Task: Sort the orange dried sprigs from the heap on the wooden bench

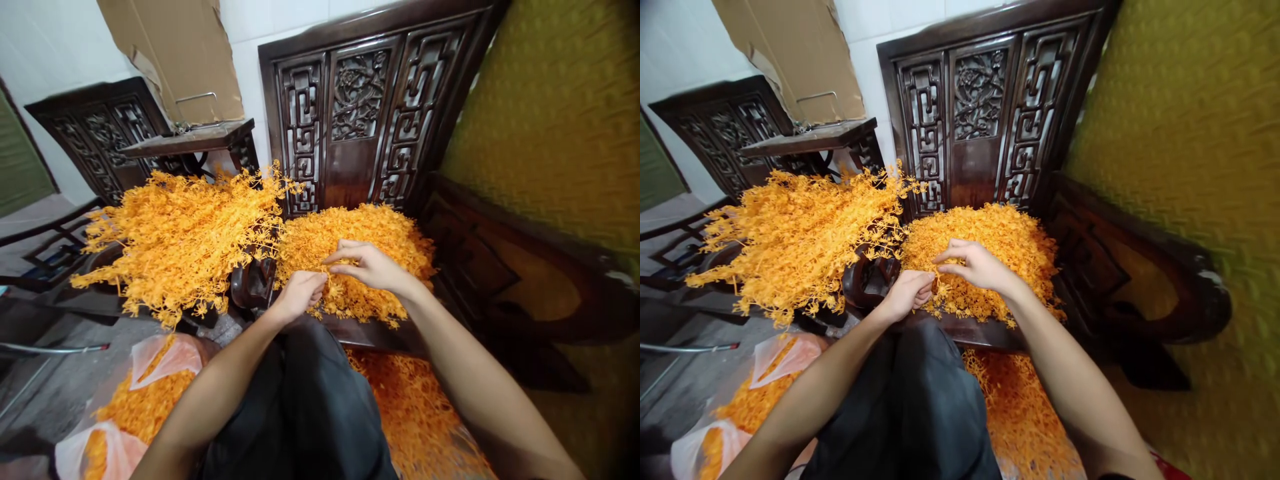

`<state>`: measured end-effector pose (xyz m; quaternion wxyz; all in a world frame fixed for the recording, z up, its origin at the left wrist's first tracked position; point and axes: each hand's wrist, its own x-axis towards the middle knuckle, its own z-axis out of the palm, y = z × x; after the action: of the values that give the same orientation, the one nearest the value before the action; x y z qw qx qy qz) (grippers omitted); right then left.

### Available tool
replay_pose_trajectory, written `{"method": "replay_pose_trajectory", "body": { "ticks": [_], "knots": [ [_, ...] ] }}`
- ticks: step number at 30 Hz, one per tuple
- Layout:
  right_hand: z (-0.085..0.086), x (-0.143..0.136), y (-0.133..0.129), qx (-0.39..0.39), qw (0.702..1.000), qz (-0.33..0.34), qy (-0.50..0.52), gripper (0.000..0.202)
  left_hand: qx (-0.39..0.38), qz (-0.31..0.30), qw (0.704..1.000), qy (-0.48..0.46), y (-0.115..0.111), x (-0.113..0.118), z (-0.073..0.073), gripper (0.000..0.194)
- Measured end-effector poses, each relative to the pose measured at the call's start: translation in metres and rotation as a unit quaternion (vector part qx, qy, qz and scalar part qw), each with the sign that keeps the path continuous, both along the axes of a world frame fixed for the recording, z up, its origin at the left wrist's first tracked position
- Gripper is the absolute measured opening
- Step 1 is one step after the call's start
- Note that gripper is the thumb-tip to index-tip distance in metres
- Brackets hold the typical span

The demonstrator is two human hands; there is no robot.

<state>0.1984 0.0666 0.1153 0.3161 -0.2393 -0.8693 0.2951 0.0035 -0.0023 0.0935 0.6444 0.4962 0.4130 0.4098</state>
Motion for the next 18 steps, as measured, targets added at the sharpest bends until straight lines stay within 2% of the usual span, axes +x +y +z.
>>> {"method": "replay_pose_trajectory", "body": {
  "ticks": [2,4,5,7,8,9,10,13,14,16,18],
  "knots": [
    [-0.007,-0.003,0.005,0.014,0.999,-0.032,0.035,0.019,-0.011,-0.008,1.000,-0.016,0.001,0.000,0.000,0.060],
    [-0.012,-0.001,0.017,0.023,0.985,-0.125,0.117,0.023,-0.020,-0.006,0.999,-0.038,0.002,0.000,0.000,0.059],
    [-0.014,0.003,0.024,0.014,0.964,-0.192,0.186,0.025,-0.024,-0.001,0.998,-0.050,0.002,-0.001,0.000,0.058],
    [-0.017,0.012,0.036,-0.033,0.884,-0.318,0.343,0.029,-0.029,0.013,0.997,-0.073,0.004,-0.004,0.001,0.057],
    [-0.018,0.017,0.039,-0.061,0.843,-0.353,0.400,0.032,-0.030,0.021,0.996,-0.081,0.004,-0.006,0.001,0.056],
    [-0.019,0.021,0.039,-0.083,0.820,-0.365,0.432,0.034,-0.031,0.027,0.996,-0.085,0.005,-0.008,0.001,0.055],
    [-0.019,0.024,0.035,-0.100,0.819,-0.357,0.439,0.035,-0.031,0.033,0.995,-0.087,0.006,-0.010,0.000,0.054],
    [-0.024,0.019,0.003,-0.177,0.866,-0.263,0.387,0.034,-0.020,0.049,0.995,-0.088,0.010,-0.013,-0.002,0.055],
    [-0.027,0.014,-0.011,-0.221,0.872,-0.231,0.372,0.034,-0.014,0.055,0.994,-0.090,0.011,-0.014,-0.003,0.055],
    [-0.033,-0.001,-0.036,-0.321,0.857,-0.185,0.357,0.035,0.000,0.068,0.993,-0.098,0.014,-0.013,-0.005,0.055],
    [-0.039,-0.016,-0.053,-0.418,0.819,-0.161,0.360,0.042,0.012,0.079,0.991,-0.106,0.016,-0.012,-0.007,0.055]
  ]
}}
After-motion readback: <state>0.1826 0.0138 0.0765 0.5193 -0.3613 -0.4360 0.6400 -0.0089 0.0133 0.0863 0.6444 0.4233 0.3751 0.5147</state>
